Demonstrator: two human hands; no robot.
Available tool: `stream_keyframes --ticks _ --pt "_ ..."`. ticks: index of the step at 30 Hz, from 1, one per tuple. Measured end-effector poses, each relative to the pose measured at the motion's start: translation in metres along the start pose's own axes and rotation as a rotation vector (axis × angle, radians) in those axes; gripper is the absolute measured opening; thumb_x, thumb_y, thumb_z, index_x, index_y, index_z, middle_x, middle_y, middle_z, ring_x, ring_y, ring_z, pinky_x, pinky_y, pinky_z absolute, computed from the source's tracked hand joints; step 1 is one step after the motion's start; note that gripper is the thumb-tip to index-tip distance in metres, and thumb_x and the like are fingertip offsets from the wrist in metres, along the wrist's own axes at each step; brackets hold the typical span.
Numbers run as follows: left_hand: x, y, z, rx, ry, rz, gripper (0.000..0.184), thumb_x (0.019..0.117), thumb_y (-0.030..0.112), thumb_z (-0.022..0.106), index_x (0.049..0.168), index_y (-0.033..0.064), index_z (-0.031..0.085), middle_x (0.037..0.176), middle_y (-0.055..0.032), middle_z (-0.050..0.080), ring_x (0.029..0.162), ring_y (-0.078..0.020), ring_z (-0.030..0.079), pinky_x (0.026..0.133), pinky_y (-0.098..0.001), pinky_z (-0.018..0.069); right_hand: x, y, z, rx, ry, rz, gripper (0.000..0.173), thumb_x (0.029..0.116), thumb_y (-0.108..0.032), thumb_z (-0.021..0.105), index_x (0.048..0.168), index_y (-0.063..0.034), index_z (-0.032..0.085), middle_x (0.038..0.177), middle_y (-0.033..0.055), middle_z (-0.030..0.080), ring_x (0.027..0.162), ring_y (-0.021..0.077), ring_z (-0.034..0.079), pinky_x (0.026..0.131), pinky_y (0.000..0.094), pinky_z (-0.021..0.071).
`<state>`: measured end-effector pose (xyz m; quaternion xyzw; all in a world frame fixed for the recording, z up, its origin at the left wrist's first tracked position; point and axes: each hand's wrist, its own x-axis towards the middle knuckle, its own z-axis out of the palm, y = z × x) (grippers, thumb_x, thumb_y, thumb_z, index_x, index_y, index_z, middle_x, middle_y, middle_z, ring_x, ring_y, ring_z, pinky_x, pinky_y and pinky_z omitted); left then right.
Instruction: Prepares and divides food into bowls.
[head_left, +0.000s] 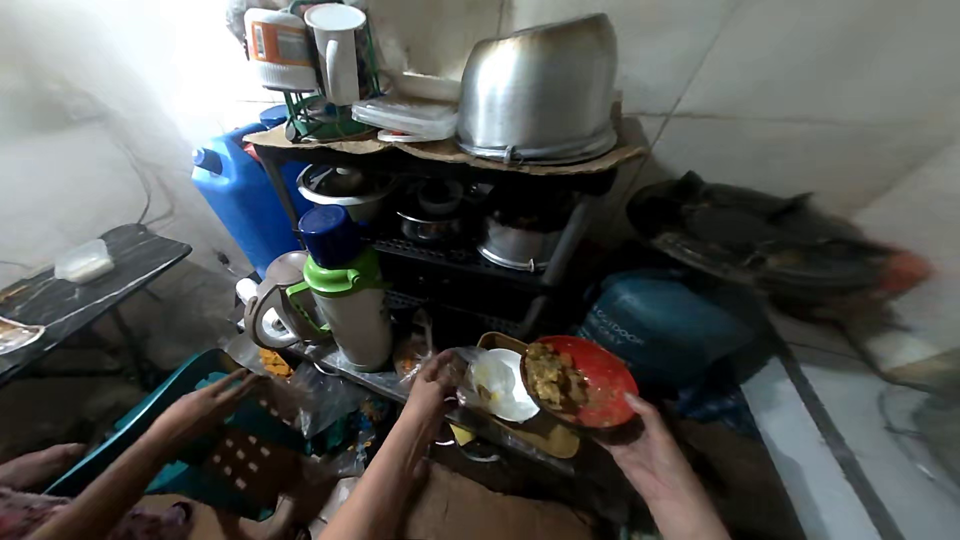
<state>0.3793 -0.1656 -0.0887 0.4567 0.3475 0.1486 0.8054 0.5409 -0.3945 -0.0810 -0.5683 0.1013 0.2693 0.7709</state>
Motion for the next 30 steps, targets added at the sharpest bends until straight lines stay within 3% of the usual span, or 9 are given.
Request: stream_keyframes --ticks 6,10,17,20,24,26,29,30 --pt "0.000 0.021 0.006 -0.018 -0.063 0.054 0.050 0.1015 -0.003 0.042 0.150 0.0106 0.045 0.118 -0.0139 0.061 0.079 -0.0169 0.063 0.070 -0.0352 0.0564 0.002 0.005 0.001 0.056 -0.013 -0.007 0.034 0.1051 -0.027 0.047 0.133 -0.0076 0.051 0.115 0.0139 0.064 0.093 0.0232 0.070 0.069 0.0375 0.0614" --pt "-0.005 0.029 0.006 0.231 -0.105 0.028 0.049 0.1030 -0.002 0.043 0.151 0.0098 0.044 0.104 -0.0099 0.061 0.067 -0.0109 0.057 0.063 -0.0292 0.0522 0.003 0.004 -0.004 0.032 -0.016 -0.018 0.034 0.1056 -0.027 0.045 0.133 -0.0072 0.050 0.114 0.0144 0.064 0.093 0.0233 0.070 0.069 0.0383 0.0617" --pt "-0.017 0.073 0.051 0.309 -0.343 0.134 0.054 0.1013 -0.002 0.046 0.152 0.0165 0.046 0.115 -0.0115 0.063 0.077 -0.0119 0.061 0.071 -0.0293 0.0544 -0.006 -0.009 -0.008 0.056 0.004 -0.045 0.035 0.1053 -0.028 0.044 0.133 -0.0079 0.050 0.113 0.0119 0.064 0.091 0.0206 0.070 0.069 0.0370 0.0618" --pt "-0.018 0.092 0.067 0.494 -0.405 0.116 0.053 0.1020 -0.002 0.044 0.152 0.0138 0.044 0.116 -0.0125 0.062 0.075 -0.0109 0.060 0.070 -0.0288 0.0532 -0.008 -0.018 -0.011 0.059 0.000 -0.067 0.035 0.1059 -0.028 0.042 0.133 -0.0070 0.049 0.113 0.0127 0.064 0.092 0.0217 0.071 0.069 0.0378 0.0625" --pt "-0.030 0.123 0.082 0.555 -0.429 0.225 0.055 0.1010 -0.003 0.045 0.152 0.0157 0.046 0.115 -0.0112 0.062 0.069 -0.0103 0.055 0.064 -0.0274 0.0494 -0.018 -0.028 -0.015 0.028 0.019 -0.064 0.036 0.1072 -0.028 0.038 0.135 -0.0072 0.047 0.115 0.0129 0.061 0.093 0.0216 0.069 0.070 0.0372 0.0616" --pt "-0.018 0.113 0.073 0.654 -0.404 0.185 0.054 0.1012 -0.001 0.047 0.153 0.0149 0.044 0.122 -0.0148 0.062 0.079 -0.0155 0.060 0.070 -0.0328 0.0524 -0.018 -0.025 -0.021 0.042 -0.009 -0.076 0.036 0.1067 -0.029 0.038 0.135 -0.0077 0.047 0.114 0.0119 0.063 0.094 0.0212 0.070 0.071 0.0380 0.0618" --pt "0.002 0.089 0.062 0.770 -0.326 0.072 0.045 0.1052 0.005 0.047 0.150 0.0092 0.045 0.104 -0.0146 0.062 0.072 -0.0137 0.058 0.069 -0.0306 0.0525 -0.018 -0.025 -0.024 0.024 -0.029 -0.103 0.032 0.1067 -0.028 0.037 0.130 -0.0080 0.049 0.107 0.0084 0.065 0.088 0.0159 0.071 0.069 0.0326 0.0618" --pt "0.000 0.088 0.062 0.772 -0.317 0.071 0.045 0.1055 0.005 0.047 0.150 0.0098 0.046 0.105 -0.0144 0.062 0.072 -0.0131 0.058 0.069 -0.0298 0.0524 -0.019 -0.025 -0.025 0.032 -0.027 -0.112 0.031 0.1066 -0.027 0.038 0.128 -0.0077 0.050 0.105 0.0081 0.066 0.086 0.0152 0.071 0.067 0.0315 0.0621"
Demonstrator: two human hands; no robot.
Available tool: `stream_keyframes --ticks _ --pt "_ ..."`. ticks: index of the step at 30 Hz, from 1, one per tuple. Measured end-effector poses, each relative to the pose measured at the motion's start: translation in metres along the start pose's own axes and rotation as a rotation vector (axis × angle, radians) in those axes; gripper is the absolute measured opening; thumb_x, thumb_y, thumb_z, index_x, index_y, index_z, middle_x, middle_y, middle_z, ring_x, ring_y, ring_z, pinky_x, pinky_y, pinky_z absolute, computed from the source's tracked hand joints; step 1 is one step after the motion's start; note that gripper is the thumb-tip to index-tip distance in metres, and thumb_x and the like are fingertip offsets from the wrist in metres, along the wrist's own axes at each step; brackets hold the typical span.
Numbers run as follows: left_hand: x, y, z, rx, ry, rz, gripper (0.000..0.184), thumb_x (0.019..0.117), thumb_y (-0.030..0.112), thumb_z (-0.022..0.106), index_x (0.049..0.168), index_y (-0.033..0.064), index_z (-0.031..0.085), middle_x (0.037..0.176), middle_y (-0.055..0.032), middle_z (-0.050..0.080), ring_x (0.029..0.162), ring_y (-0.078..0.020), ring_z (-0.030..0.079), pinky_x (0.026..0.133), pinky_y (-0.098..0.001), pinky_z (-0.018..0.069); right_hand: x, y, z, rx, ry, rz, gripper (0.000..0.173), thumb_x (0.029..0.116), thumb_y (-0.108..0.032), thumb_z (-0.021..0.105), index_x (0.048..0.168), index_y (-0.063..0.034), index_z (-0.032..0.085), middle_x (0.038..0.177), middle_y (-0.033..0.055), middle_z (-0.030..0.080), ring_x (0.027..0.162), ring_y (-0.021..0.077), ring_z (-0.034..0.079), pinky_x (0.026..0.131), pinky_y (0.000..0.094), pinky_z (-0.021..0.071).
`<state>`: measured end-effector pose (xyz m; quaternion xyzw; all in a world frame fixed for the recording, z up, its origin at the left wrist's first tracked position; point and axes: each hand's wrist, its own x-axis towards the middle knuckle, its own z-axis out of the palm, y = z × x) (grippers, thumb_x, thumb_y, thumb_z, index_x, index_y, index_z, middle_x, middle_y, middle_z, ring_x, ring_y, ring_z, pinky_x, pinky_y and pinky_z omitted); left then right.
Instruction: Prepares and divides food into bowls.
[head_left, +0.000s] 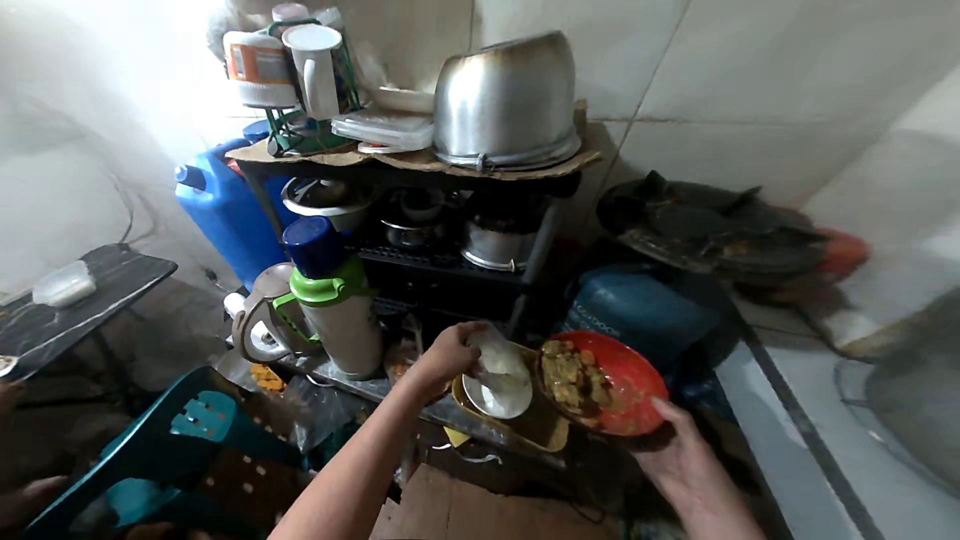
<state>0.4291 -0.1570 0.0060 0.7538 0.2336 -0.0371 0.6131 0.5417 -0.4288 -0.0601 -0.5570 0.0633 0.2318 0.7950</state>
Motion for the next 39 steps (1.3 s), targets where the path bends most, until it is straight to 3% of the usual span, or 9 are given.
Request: stream_keyframes --ticks 3,6,12,20,23,26,30,34,39 --pt "-0.005 -0.004 0.004 0.087 0.039 0.066 0.050 0.1018 0.002 0.051 0.150 0.0140 0.047 0.132 -0.0138 0.057 0.086 -0.0154 0.064 0.076 -0.0329 0.0553 -0.005 -0.002 0.001 0.041 -0.009 -0.008 0.030 0.1064 -0.025 0.037 0.127 -0.0072 0.051 0.105 0.0077 0.068 0.087 0.0148 0.072 0.068 0.0315 0.0626" --pt "-0.003 -0.034 0.005 0.245 0.058 0.063 0.057 0.0944 0.001 0.061 0.150 0.0076 0.048 0.152 -0.0190 0.047 0.128 -0.0320 0.056 0.107 -0.0488 0.0468 -0.013 -0.008 0.010 0.067 0.007 0.028 0.029 0.1066 -0.025 0.037 0.126 -0.0082 0.050 0.105 0.0076 0.066 0.088 0.0150 0.071 0.069 0.0319 0.0621" --pt "-0.012 -0.057 0.006 0.068 0.104 0.059 0.045 0.0967 0.002 0.054 0.141 0.0126 0.057 0.146 -0.0160 0.050 0.101 -0.0226 0.066 0.084 -0.0397 0.0566 -0.020 0.001 0.017 0.123 -0.091 0.084 0.030 0.1052 -0.025 0.036 0.124 -0.0089 0.051 0.102 0.0063 0.068 0.088 0.0125 0.071 0.072 0.0293 0.0621" --pt "-0.014 -0.054 -0.005 -0.181 0.141 0.122 0.038 0.1001 -0.001 0.050 0.136 0.0065 0.060 0.137 -0.0134 0.056 0.099 -0.0165 0.066 0.084 -0.0337 0.0573 -0.037 0.044 0.027 0.274 -0.245 0.250 0.027 0.0968 -0.024 0.040 0.112 -0.0097 0.057 0.092 0.0057 0.073 0.083 0.0131 0.073 0.071 0.0315 0.0634" --pt "-0.009 -0.051 -0.015 0.131 0.171 0.117 0.034 0.0970 0.002 0.057 0.130 0.0039 0.063 0.144 -0.0188 0.052 0.120 -0.0255 0.060 0.099 -0.0401 0.0514 -0.045 0.057 0.026 0.309 -0.267 0.234 0.027 0.0998 -0.024 0.035 0.107 -0.0119 0.058 0.089 0.0028 0.074 0.082 0.0109 0.073 0.072 0.0310 0.0631" --pt "-0.009 -0.055 -0.021 0.495 0.230 0.121 0.030 0.0988 0.015 0.060 0.128 0.0095 0.067 0.157 -0.0215 0.040 0.139 -0.0405 0.045 0.113 -0.0553 0.0397 -0.049 0.060 0.014 0.353 -0.258 0.165 0.019 0.0929 -0.026 0.049 0.097 -0.0152 0.064 0.085 0.0023 0.076 0.080 0.0105 0.074 0.071 0.0319 0.0634" --pt "-0.006 -0.044 -0.012 0.740 0.159 0.314 0.027 0.1027 0.015 0.051 0.121 0.0139 0.071 0.155 -0.0090 0.047 0.146 -0.0348 0.038 0.114 -0.0633 0.0306 -0.051 0.050 -0.011 0.367 -0.229 0.070 0.016 0.0931 -0.025 0.048 0.093 -0.0200 0.064 0.085 -0.0005 0.076 0.080 0.0093 0.074 0.071 0.0325 0.0635" --pt "0.021 -0.032 0.010 1.159 -0.100 0.508 0.035 0.1012 0.000 0.048 0.127 0.0125 0.068 0.157 -0.0087 0.046 0.151 -0.0369 0.030 0.118 -0.0681 0.0203 -0.050 0.044 -0.034 0.421 -0.247 -0.069 0.013 0.0821 -0.028 0.072 0.090 -0.0193 0.066 0.085 -0.0014 0.075 0.081 0.0073 0.073 0.074 0.0306 0.0636" --pt "0.047 -0.011 0.022 1.227 -0.253 0.422 0.024 0.1038 0.006 0.049 0.115 -0.0018 0.069 0.127 -0.0207 0.066 0.129 -0.0403 0.054 0.112 -0.0639 0.0293 -0.065 0.036 -0.048 0.472 -0.187 -0.029 0.023 0.0837 -0.025 0.067 0.102 -0.0151 0.059 0.093 0.0023 0.073 0.088 0.0112 0.073 0.080 0.0327 0.0624"
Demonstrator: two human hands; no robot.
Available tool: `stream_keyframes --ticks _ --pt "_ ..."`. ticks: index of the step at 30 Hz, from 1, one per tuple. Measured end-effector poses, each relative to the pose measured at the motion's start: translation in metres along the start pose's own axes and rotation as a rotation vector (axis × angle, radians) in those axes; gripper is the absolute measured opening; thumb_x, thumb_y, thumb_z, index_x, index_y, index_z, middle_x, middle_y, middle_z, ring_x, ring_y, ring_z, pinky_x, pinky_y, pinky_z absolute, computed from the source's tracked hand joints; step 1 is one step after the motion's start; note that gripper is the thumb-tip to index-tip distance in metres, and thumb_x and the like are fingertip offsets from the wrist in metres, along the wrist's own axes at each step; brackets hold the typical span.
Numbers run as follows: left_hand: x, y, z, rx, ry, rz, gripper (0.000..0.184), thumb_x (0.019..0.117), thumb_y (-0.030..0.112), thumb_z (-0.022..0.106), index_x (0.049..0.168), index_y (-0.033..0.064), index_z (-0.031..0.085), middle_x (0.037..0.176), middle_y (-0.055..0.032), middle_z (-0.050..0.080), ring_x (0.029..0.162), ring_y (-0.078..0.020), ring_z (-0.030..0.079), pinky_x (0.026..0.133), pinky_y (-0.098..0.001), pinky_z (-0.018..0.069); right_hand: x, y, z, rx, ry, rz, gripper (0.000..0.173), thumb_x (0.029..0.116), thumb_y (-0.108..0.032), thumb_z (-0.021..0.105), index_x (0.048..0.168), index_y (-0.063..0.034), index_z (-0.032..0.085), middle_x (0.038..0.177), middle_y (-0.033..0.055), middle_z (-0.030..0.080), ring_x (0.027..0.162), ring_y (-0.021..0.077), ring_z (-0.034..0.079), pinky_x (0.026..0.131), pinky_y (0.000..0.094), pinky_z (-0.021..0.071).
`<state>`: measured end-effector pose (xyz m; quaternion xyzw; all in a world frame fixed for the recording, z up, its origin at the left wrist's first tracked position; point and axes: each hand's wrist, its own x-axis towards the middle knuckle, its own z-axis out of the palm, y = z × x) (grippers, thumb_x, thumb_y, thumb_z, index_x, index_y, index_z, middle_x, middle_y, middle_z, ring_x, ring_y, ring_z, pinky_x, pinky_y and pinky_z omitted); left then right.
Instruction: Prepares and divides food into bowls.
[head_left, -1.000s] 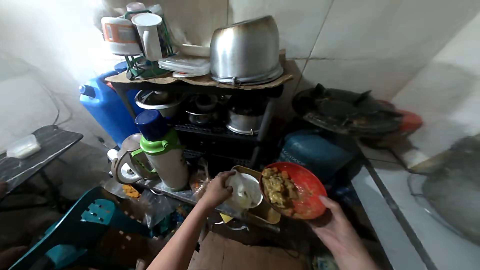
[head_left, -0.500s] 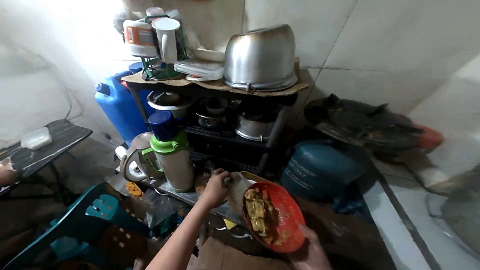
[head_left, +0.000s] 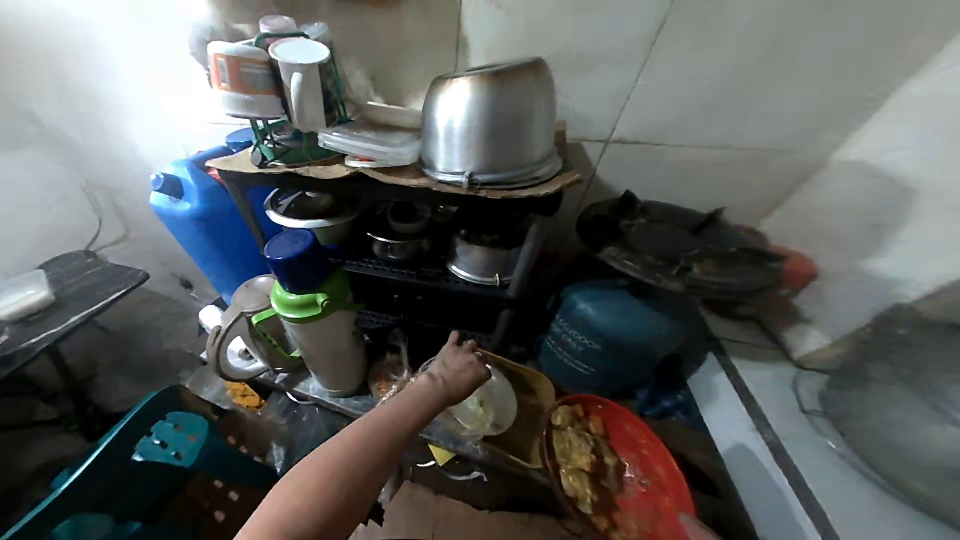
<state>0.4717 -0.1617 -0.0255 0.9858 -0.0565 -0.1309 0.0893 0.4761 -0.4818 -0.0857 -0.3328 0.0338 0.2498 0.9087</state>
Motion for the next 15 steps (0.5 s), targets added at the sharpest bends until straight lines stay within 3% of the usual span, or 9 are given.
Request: stream_keyframes --ticks 2,3,4,5,7,9,12,15 --pt "0.003 0.009 -0.028 -0.278 0.030 -0.088 0.030 0.1059 0.019 0.052 0.119 -0.0016 0.069 0.119 -0.0235 0.068 0.119 -0.0396 0.062 0.107 -0.0604 0.0405 -0.007 -0.004 -0.003 0.008 0.042 0.014 0.018 0.0913 -0.024 0.058 0.106 -0.0143 0.055 0.095 0.0027 0.072 0.090 0.0115 0.072 0.080 0.0329 0.0625" --pt "0.003 0.013 -0.041 -0.422 0.081 -0.111 0.030 0.1053 0.021 0.055 0.118 -0.0022 0.070 0.113 -0.0235 0.069 0.109 -0.0376 0.066 0.100 -0.0575 0.0475 -0.011 -0.005 -0.003 -0.030 0.064 0.017 0.015 0.0958 -0.024 0.047 0.107 -0.0156 0.052 0.095 0.0007 0.070 0.090 0.0096 0.071 0.081 0.0318 0.0618" --pt "0.004 0.016 -0.051 -0.533 0.128 -0.134 0.029 0.1051 0.020 0.056 0.118 -0.0027 0.070 0.108 -0.0224 0.070 0.099 -0.0341 0.068 0.093 -0.0530 0.0520 -0.014 -0.007 -0.003 -0.033 0.074 0.010 0.014 0.0962 -0.023 0.046 0.107 -0.0155 0.052 0.095 0.0006 0.070 0.090 0.0094 0.071 0.081 0.0318 0.0617" --pt "0.006 0.018 -0.057 -0.579 0.164 -0.154 0.028 0.1051 0.019 0.057 0.114 -0.0036 0.070 0.104 -0.0221 0.069 0.094 -0.0332 0.067 0.089 -0.0515 0.0531 -0.017 -0.006 -0.003 -0.011 0.073 -0.012 0.014 0.0936 -0.023 0.053 0.105 -0.0147 0.056 0.094 0.0012 0.071 0.090 0.0101 0.071 0.081 0.0319 0.0619" --pt "0.008 0.017 -0.061 -0.560 0.180 -0.177 0.028 0.1047 0.019 0.056 0.106 -0.0044 0.071 0.103 -0.0226 0.068 0.096 -0.0349 0.067 0.090 -0.0535 0.0526 -0.018 -0.005 -0.003 0.007 0.064 -0.051 0.020 0.0869 -0.024 0.069 0.101 -0.0140 0.058 0.091 0.0011 0.072 0.088 0.0103 0.072 0.080 0.0320 0.0626" --pt "0.007 0.020 -0.067 -0.601 0.210 -0.183 0.025 0.1038 0.016 0.057 0.109 -0.0042 0.071 0.100 -0.0218 0.069 0.088 -0.0317 0.068 0.083 -0.0499 0.0548 -0.016 -0.005 -0.002 -0.036 0.056 -0.067 0.017 0.0881 -0.026 0.066 0.099 -0.0157 0.058 0.089 -0.0013 0.073 0.086 0.0079 0.072 0.080 0.0305 0.0624" --pt "-0.002 0.024 -0.069 -0.798 0.278 -0.211 0.025 0.1028 0.007 0.056 0.126 0.0000 0.062 0.101 -0.0187 0.067 0.077 -0.0249 0.067 0.074 -0.0418 0.0573 -0.015 -0.002 0.002 -0.051 0.062 -0.077 0.010 0.0945 -0.022 0.053 0.098 -0.0167 0.061 0.090 -0.0013 0.074 0.087 0.0078 0.072 0.082 0.0308 0.0621" --pt "-0.007 0.024 -0.060 -0.962 0.333 -0.198 0.017 0.1053 0.007 0.052 0.120 0.0004 0.058 0.093 -0.0130 0.063 0.070 -0.0176 0.062 0.068 -0.0347 0.0552 -0.009 -0.002 0.003 -0.047 0.058 -0.051 0.016 0.0918 -0.026 0.059 0.102 -0.0153 0.064 0.092 0.0015 0.075 0.089 0.0103 0.073 0.082 0.0328 0.0625"
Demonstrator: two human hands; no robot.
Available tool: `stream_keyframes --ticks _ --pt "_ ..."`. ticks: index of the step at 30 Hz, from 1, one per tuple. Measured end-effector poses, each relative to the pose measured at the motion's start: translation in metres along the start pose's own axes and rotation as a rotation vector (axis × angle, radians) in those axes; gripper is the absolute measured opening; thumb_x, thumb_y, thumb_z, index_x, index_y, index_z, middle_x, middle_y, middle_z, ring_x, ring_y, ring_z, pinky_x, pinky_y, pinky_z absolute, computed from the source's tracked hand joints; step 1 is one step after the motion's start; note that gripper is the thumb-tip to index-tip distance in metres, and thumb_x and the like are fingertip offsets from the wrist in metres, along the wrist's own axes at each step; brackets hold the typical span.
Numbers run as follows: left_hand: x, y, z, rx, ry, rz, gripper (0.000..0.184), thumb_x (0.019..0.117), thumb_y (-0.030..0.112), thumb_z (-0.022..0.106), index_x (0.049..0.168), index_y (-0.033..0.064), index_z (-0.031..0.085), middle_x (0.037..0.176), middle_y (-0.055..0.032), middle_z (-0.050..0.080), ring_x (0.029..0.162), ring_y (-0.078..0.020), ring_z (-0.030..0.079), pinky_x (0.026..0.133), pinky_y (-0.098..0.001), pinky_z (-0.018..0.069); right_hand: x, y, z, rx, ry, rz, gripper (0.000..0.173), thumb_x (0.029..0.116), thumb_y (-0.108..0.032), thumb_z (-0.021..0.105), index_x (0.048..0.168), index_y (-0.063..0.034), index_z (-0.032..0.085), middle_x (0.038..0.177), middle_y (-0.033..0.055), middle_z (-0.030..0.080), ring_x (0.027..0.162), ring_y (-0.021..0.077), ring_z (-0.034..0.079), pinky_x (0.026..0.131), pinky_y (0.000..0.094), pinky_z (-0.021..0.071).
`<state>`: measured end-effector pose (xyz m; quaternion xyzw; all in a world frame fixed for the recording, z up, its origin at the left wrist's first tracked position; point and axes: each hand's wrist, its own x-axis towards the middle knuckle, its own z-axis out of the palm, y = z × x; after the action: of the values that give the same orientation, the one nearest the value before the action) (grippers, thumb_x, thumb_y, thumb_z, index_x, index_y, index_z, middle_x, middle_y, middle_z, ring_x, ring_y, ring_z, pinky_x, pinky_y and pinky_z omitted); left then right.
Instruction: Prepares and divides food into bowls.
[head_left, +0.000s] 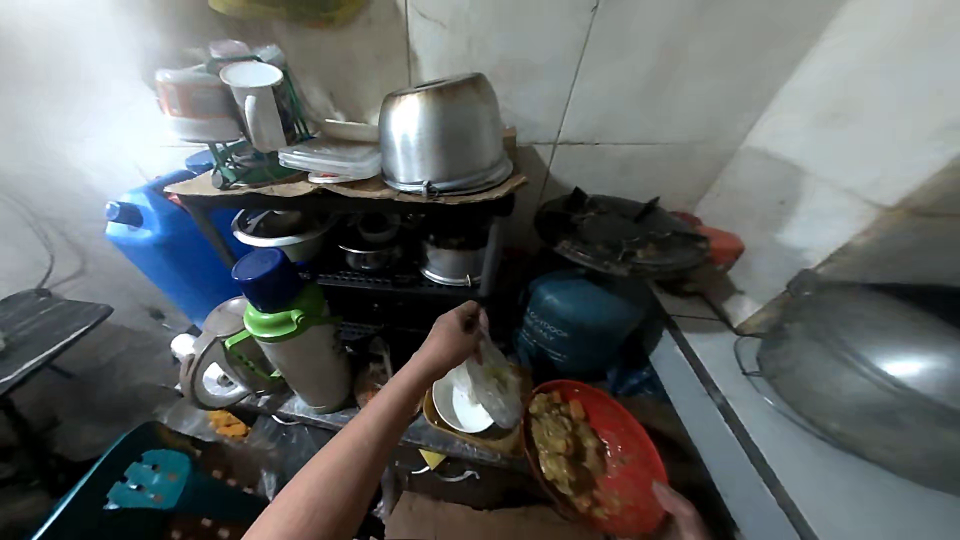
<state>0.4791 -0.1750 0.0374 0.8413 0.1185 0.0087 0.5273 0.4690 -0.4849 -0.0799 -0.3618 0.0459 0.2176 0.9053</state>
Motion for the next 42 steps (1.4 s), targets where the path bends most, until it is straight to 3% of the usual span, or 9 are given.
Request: stream_keyframes --ticks 3,5,7,16,23,29,32,37,42 --pt "-0.007 -0.020 0.007 0.298 -0.064 -0.053 0.019 0.1002 0.002 0.053 0.109 -0.0052 0.068 0.114 -0.0207 0.064 0.095 -0.0293 0.066 0.089 -0.0455 0.0549 0.003 0.001 0.011 -0.031 0.092 0.056 0.022 0.1005 -0.026 0.037 0.109 -0.0156 0.055 0.093 -0.0007 0.072 0.087 0.0087 0.072 0.078 0.0312 0.0624" --pt "-0.011 -0.034 0.013 0.588 -0.130 -0.123 0.024 0.1006 0.005 0.051 0.114 -0.0042 0.069 0.131 -0.0228 0.060 0.122 -0.0381 0.059 0.103 -0.0555 0.0476 0.003 0.001 0.020 -0.062 0.127 0.068 0.025 0.1033 -0.026 0.031 0.113 -0.0145 0.051 0.093 -0.0012 0.071 0.086 0.0080 0.072 0.076 0.0298 0.0624" --pt "-0.014 -0.036 0.014 0.783 -0.152 -0.151 0.027 0.1010 0.004 0.050 0.122 -0.0014 0.067 0.140 -0.0195 0.057 0.134 -0.0395 0.050 0.106 -0.0581 0.0444 0.005 0.001 0.024 -0.088 0.145 0.081 0.025 0.1046 -0.025 0.030 0.117 -0.0133 0.049 0.096 0.0003 0.070 0.086 0.0088 0.071 0.076 0.0295 0.0624" --pt "-0.028 -0.034 0.009 1.087 -0.213 0.175 0.026 0.0996 -0.007 0.044 0.112 -0.0065 0.068 0.141 -0.0218 0.056 0.131 -0.0405 0.052 0.099 -0.0571 0.0459 0.011 0.003 0.036 -0.187 0.110 0.103 0.027 0.1068 -0.023 0.030 0.123 -0.0097 0.048 0.100 0.0039 0.069 0.089 0.0124 0.072 0.077 0.0323 0.0624" --pt "-0.024 -0.043 -0.003 1.102 -0.260 0.200 0.029 0.1013 -0.007 0.040 0.117 -0.0081 0.065 0.131 -0.0222 0.062 0.127 -0.0389 0.056 0.100 -0.0532 0.0471 0.023 0.001 0.043 -0.264 0.030 0.087 0.029 0.1022 -0.019 0.035 0.121 -0.0053 0.051 0.099 0.0063 0.070 0.086 0.0137 0.072 0.073 0.0297 0.0623" --pt "-0.014 -0.043 -0.012 0.604 -0.183 0.115 0.035 0.0986 -0.006 0.049 0.131 -0.0025 0.063 0.140 -0.0227 0.056 0.129 -0.0374 0.056 0.110 -0.0499 0.0441 0.024 0.000 0.045 -0.184 0.062 0.081 0.030 0.1029 -0.023 0.032 0.122 -0.0084 0.050 0.101 0.0054 0.070 0.087 0.0129 0.072 0.073 0.0313 0.0629" --pt "-0.004 -0.045 -0.012 0.365 -0.191 0.111 0.046 0.0970 -0.001 0.058 0.143 0.0005 0.054 0.152 -0.0214 0.045 0.136 -0.0341 0.050 0.112 -0.0472 0.0427 0.022 0.001 0.045 -0.135 0.099 0.091 0.030 0.1045 -0.025 0.032 0.123 -0.0100 0.049 0.102 0.0056 0.068 0.090 0.0130 0.071 0.076 0.0324 0.0624" --pt "0.002 -0.042 -0.012 0.526 -0.297 0.005 0.059 0.0951 -0.003 0.057 0.152 0.0067 0.045 0.160 -0.0163 0.036 0.140 -0.0347 0.046 0.112 -0.0518 0.0411 0.024 0.006 0.049 -0.168 0.034 0.091 0.031 0.1008 -0.025 0.039 0.123 -0.0067 0.050 0.101 0.0065 0.070 0.089 0.0128 0.072 0.076 0.0307 0.0625" --pt "-0.003 -0.047 -0.020 0.462 -0.269 0.046 0.050 0.0961 -0.006 0.053 0.145 0.0052 0.054 0.155 -0.0200 0.042 0.139 -0.0348 0.047 0.113 -0.0490 0.0405 0.032 0.014 0.050 -0.191 0.043 0.102 0.031 0.1006 -0.023 0.040 0.124 -0.0057 0.050 0.102 0.0081 0.069 0.089 0.0144 0.072 0.074 0.0313 0.0622"
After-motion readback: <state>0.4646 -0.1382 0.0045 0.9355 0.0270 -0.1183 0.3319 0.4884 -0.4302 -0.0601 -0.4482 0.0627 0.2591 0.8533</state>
